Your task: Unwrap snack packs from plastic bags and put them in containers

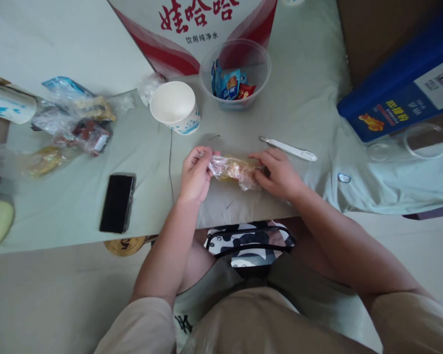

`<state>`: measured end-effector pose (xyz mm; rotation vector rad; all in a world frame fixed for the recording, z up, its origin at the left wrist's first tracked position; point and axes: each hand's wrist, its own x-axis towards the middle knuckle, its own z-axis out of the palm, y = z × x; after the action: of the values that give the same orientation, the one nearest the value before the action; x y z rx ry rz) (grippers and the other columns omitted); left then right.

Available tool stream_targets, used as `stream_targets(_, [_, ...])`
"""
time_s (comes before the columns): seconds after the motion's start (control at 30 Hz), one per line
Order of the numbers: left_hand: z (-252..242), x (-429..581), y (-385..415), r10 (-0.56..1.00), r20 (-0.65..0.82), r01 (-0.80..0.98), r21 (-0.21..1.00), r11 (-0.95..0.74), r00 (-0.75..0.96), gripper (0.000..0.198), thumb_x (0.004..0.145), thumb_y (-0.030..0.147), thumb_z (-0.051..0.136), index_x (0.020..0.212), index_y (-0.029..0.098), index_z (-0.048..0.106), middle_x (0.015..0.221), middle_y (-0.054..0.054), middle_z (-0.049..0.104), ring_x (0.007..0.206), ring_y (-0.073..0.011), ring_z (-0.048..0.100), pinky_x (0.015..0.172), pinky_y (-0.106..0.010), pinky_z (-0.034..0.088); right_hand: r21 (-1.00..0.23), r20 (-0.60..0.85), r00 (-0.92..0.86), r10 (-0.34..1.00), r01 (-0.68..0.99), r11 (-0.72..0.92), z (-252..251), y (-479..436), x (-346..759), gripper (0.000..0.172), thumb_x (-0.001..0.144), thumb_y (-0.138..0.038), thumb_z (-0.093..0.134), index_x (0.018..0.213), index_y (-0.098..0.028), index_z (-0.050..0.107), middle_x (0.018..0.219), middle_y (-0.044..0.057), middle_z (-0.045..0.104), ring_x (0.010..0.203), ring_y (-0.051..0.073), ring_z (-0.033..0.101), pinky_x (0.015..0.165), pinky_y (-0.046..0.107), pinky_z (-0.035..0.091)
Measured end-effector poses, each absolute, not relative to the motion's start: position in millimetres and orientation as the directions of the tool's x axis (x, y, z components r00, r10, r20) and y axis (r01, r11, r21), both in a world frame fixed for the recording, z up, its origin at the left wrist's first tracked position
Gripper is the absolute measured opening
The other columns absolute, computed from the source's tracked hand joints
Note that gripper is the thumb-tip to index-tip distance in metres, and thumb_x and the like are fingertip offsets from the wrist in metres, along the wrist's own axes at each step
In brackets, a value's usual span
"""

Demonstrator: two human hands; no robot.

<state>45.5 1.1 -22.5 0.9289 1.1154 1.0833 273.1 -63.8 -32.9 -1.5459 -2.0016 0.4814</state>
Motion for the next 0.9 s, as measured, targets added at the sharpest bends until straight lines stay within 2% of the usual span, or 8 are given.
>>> stream_targets(0.1, [-22, 38, 8, 0.942, -0.333, -0.295, 0.897, 0.329, 0.038, 0.036, 0.074, 0.041, 0.089, 0.078, 0.023, 0.058, 0.078, -0.002, 0.072, 0.064, -0.0123, 0.066, 0.055, -0.022, 0.052, -0.587, 0.206, -0.168, 0.964, 0.767, 0.259, -32, -63, 279, 0.04, 0.089, -0.017, 0.052, 0.122, -0.021, 0.074, 0.092, 0.011, 0.068, 0.09, 0.029, 0.064, 0.085, 0.045, 0.053])
stream_targets(0.27, [-23, 39, 6, 0.938, -0.339, -0.23, 0.909, 0.346, 0.07, 0.033, 0.077, 0.037, 0.086, 0.084, 0.023, 0.057, 0.078, -0.001, 0.072, 0.065, -0.0129, 0.068, 0.055, -0.022, 0.052, -0.58, 0.315, -0.364, 0.876, 0.658, 0.481, -34, -71, 270, 0.05, 0.089, -0.013, 0.052, 0.134, -0.025, 0.07, 0.135, 0.012, 0.068, 0.125, 0.03, 0.061, 0.102, 0.046, 0.047])
stream_targets(0.37, [-22, 44, 2, 0.96, -0.279, -0.143, 0.949, 0.281, 0.033, 0.023, 0.082, 0.03, 0.079, 0.089, 0.023, 0.058, 0.079, 0.001, 0.07, 0.066, -0.0122, 0.068, 0.056, -0.02, 0.051, -0.523, 0.32, -0.431, 0.844, 0.662, 0.536, -37, -74, 258, 0.047, 0.091, -0.012, 0.053, 0.131, -0.029, 0.072, 0.12, 0.008, 0.073, 0.122, 0.029, 0.061, 0.099, 0.045, 0.043])
stream_targets(0.5, [-20, 42, 4, 0.968, -0.251, 0.001, 0.968, 0.251, -0.013, 0.008, 0.086, 0.017, 0.066, 0.087, 0.022, 0.06, 0.077, 0.001, 0.069, 0.068, -0.0123, 0.068, 0.058, -0.02, 0.051, -0.479, 0.365, -0.307, 0.879, 0.747, 0.46, -37, -71, 262, 0.028, 0.093, -0.017, 0.055, 0.103, -0.025, 0.08, 0.085, 0.007, 0.066, 0.095, 0.026, 0.06, 0.086, 0.043, 0.042])
stream_targets(0.6, [-22, 28, 12, 0.978, -0.202, 0.157, 0.966, 0.207, -0.044, 0.008, 0.086, 0.014, 0.061, 0.087, 0.021, 0.063, 0.078, 0.0, 0.071, 0.069, -0.0125, 0.067, 0.061, -0.021, 0.052, -0.507, 0.401, -0.203, 0.893, 0.763, 0.401, -35, -68, 284, 0.021, 0.089, -0.018, 0.059, 0.088, -0.025, 0.078, 0.087, 0.007, 0.065, 0.092, 0.026, 0.059, 0.088, 0.046, 0.045])
stream_targets(0.7, [-27, 10, 21, 0.987, -0.152, 0.376, 0.912, 0.163, -0.058, 0.015, 0.088, 0.011, 0.055, 0.089, 0.02, 0.066, 0.083, -0.002, 0.073, 0.066, -0.0135, 0.067, 0.063, -0.025, 0.053, -0.557, 0.419, -0.004, 0.908, 0.788, 0.261, -32, -66, 310, 0.018, 0.087, -0.018, 0.06, 0.087, -0.026, 0.076, 0.101, 0.009, 0.066, 0.102, 0.03, 0.062, 0.095, 0.053, 0.05])
stream_targets(0.8, [-29, 0, 23, 0.999, 0.004, 0.577, 0.817, 0.017, -0.035, 0.023, 0.087, 0.008, 0.053, 0.097, 0.019, 0.071, 0.098, -0.005, 0.076, 0.08, -0.0162, 0.071, 0.079, -0.03, 0.058, -0.59, 0.448, 0.169, 0.878, 0.794, 0.148, -27, -68, 320, 0.021, 0.091, -0.02, 0.055, 0.09, -0.025, 0.075, 0.112, 0.012, 0.067, 0.111, 0.032, 0.063, 0.101, 0.058, 0.051])
stream_targets(0.9, [-26, 2, 19, 0.968, 0.19, 0.672, 0.697, -0.25, 0.164, 0.025, 0.09, 0.017, 0.062, 0.111, 0.021, 0.074, 0.123, -0.008, 0.074, 0.115, -0.0213, 0.07, 0.106, -0.036, 0.055, -0.589, 0.456, 0.093, 0.885, 0.777, 0.221, -24, -69, 308, 0.023, 0.095, -0.029, 0.056, 0.109, -0.024, 0.072, 0.124, 0.015, 0.068, 0.12, 0.034, 0.064, 0.106, 0.057, 0.051])
